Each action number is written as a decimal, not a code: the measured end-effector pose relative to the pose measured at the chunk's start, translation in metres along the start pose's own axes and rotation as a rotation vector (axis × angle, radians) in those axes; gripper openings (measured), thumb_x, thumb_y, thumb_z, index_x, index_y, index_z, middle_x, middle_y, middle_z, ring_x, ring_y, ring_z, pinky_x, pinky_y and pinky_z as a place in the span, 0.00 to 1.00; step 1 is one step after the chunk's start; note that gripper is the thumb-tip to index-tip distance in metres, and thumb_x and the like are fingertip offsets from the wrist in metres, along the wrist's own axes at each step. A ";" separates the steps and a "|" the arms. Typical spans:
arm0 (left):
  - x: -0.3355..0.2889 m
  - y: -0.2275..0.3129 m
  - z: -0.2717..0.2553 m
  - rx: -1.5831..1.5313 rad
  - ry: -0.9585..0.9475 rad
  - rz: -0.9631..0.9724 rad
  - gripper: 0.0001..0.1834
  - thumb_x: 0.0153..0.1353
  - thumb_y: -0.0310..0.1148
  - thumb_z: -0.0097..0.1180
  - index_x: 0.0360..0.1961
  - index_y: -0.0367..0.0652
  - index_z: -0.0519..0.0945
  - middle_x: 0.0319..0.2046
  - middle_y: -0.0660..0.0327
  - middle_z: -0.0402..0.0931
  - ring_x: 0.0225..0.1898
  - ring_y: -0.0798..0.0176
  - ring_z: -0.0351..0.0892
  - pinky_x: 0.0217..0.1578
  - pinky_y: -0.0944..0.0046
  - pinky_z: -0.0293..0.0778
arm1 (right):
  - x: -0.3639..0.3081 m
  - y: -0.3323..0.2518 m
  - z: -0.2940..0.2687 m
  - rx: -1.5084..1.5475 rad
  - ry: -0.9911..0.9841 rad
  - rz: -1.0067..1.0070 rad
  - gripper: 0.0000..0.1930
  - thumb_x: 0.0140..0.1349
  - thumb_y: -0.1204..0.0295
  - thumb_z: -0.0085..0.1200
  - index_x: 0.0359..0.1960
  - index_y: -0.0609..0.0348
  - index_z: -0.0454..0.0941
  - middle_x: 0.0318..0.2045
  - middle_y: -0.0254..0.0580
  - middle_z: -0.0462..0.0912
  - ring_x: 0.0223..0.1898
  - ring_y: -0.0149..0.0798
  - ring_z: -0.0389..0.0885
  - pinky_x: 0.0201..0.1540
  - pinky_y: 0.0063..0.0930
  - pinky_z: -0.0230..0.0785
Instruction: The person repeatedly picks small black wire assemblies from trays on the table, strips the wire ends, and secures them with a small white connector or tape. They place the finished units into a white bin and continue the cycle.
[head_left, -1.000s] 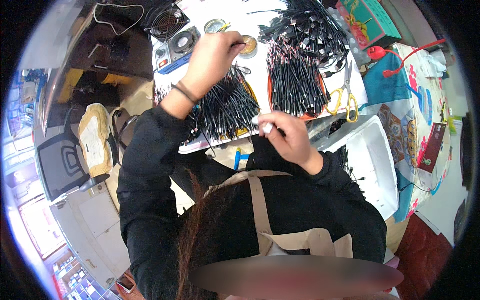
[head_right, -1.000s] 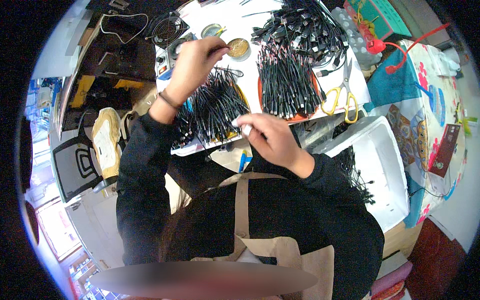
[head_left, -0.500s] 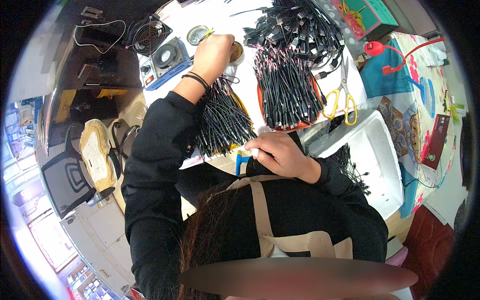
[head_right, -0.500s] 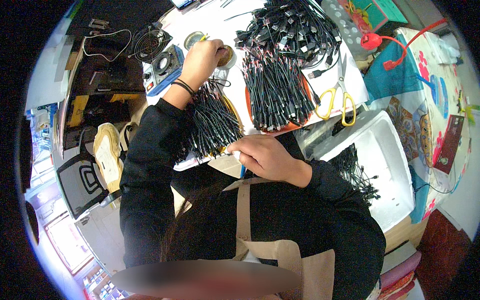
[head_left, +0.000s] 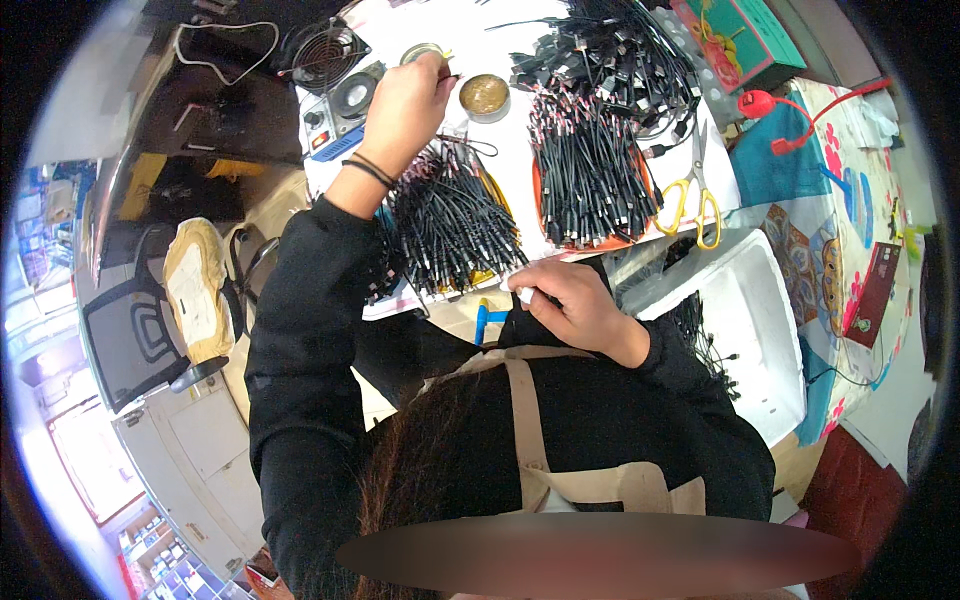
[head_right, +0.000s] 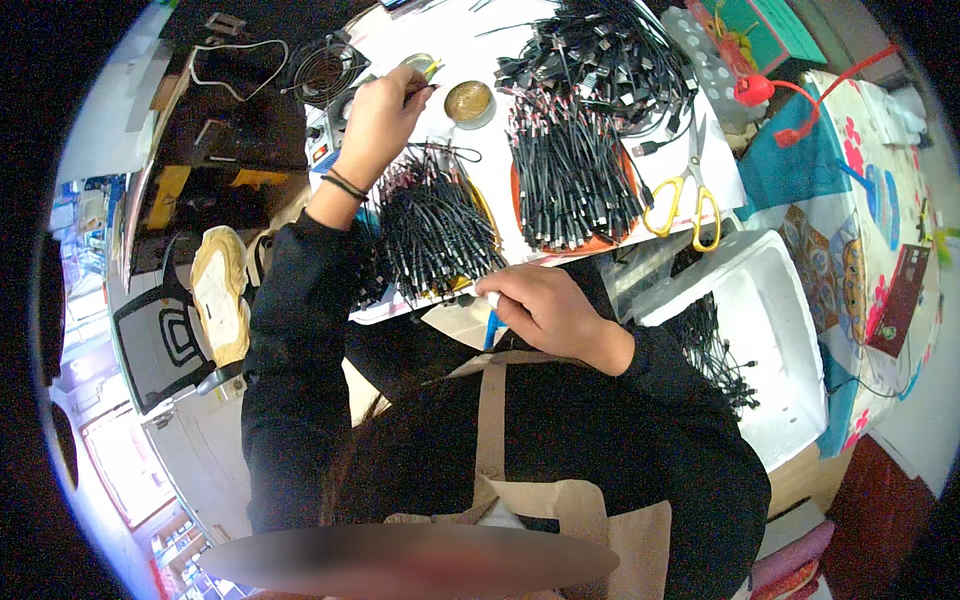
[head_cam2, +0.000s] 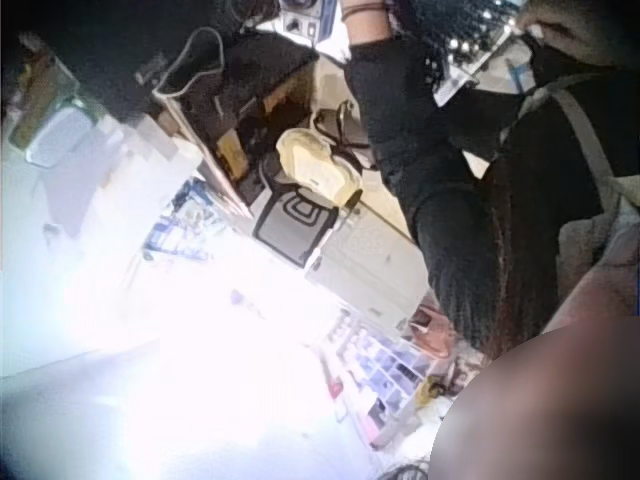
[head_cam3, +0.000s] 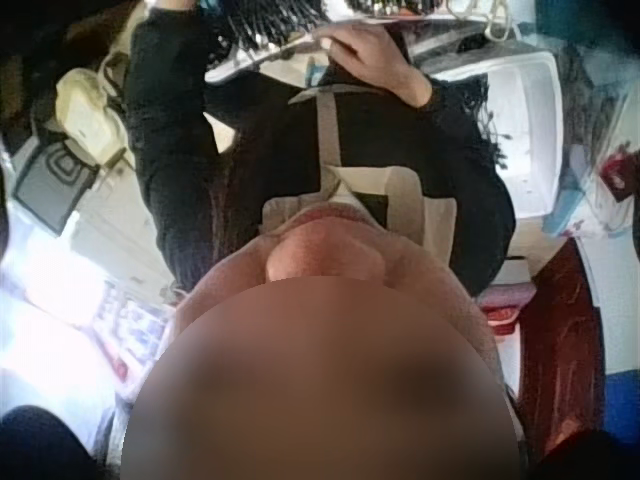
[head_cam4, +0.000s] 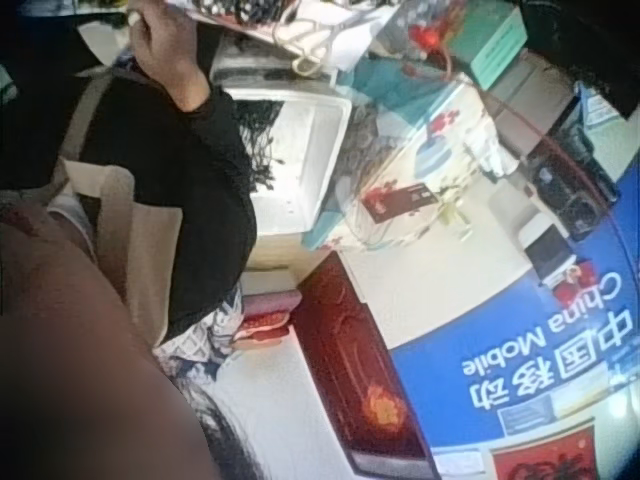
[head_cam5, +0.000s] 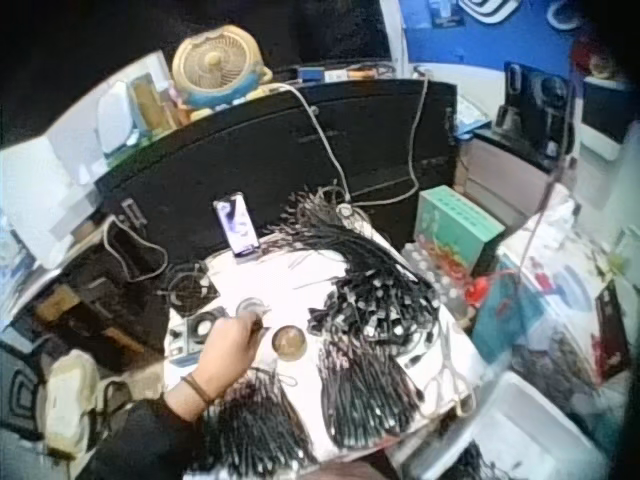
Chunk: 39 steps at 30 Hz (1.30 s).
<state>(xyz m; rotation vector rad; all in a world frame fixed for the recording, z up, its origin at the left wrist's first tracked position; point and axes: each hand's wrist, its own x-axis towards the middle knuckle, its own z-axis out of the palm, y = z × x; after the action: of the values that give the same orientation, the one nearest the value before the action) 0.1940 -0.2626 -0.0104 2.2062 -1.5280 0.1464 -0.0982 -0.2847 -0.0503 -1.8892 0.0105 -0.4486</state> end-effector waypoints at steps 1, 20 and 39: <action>-0.006 -0.005 -0.009 0.000 -0.004 -0.029 0.07 0.57 0.29 0.59 0.33 0.35 0.79 0.26 0.48 0.80 0.29 0.45 0.81 0.31 0.56 0.76 | -0.002 -0.001 0.001 -0.009 -0.003 0.008 0.11 0.56 0.80 0.52 0.41 0.61 0.78 0.29 0.43 0.79 0.28 0.42 0.78 0.34 0.31 0.70; -0.027 -0.110 -0.050 0.320 -0.089 -0.161 0.07 0.55 0.30 0.59 0.32 0.38 0.82 0.27 0.47 0.80 0.33 0.43 0.80 0.36 0.51 0.76 | 0.000 0.004 0.026 -0.060 -0.139 0.042 0.08 0.60 0.77 0.51 0.41 0.59 0.75 0.36 0.47 0.81 0.37 0.51 0.81 0.39 0.40 0.73; -0.019 -0.103 -0.056 0.396 -0.175 -0.168 0.07 0.54 0.30 0.59 0.34 0.40 0.83 0.30 0.47 0.80 0.35 0.42 0.80 0.38 0.52 0.77 | -0.009 -0.008 0.015 -0.061 -0.094 0.104 0.10 0.59 0.78 0.52 0.42 0.60 0.76 0.37 0.48 0.82 0.39 0.51 0.81 0.41 0.37 0.74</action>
<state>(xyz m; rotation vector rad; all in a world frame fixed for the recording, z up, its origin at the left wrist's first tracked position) 0.2900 -0.1932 0.0026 2.7113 -1.4951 0.2245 -0.1036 -0.2660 -0.0501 -1.9575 0.0608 -0.2915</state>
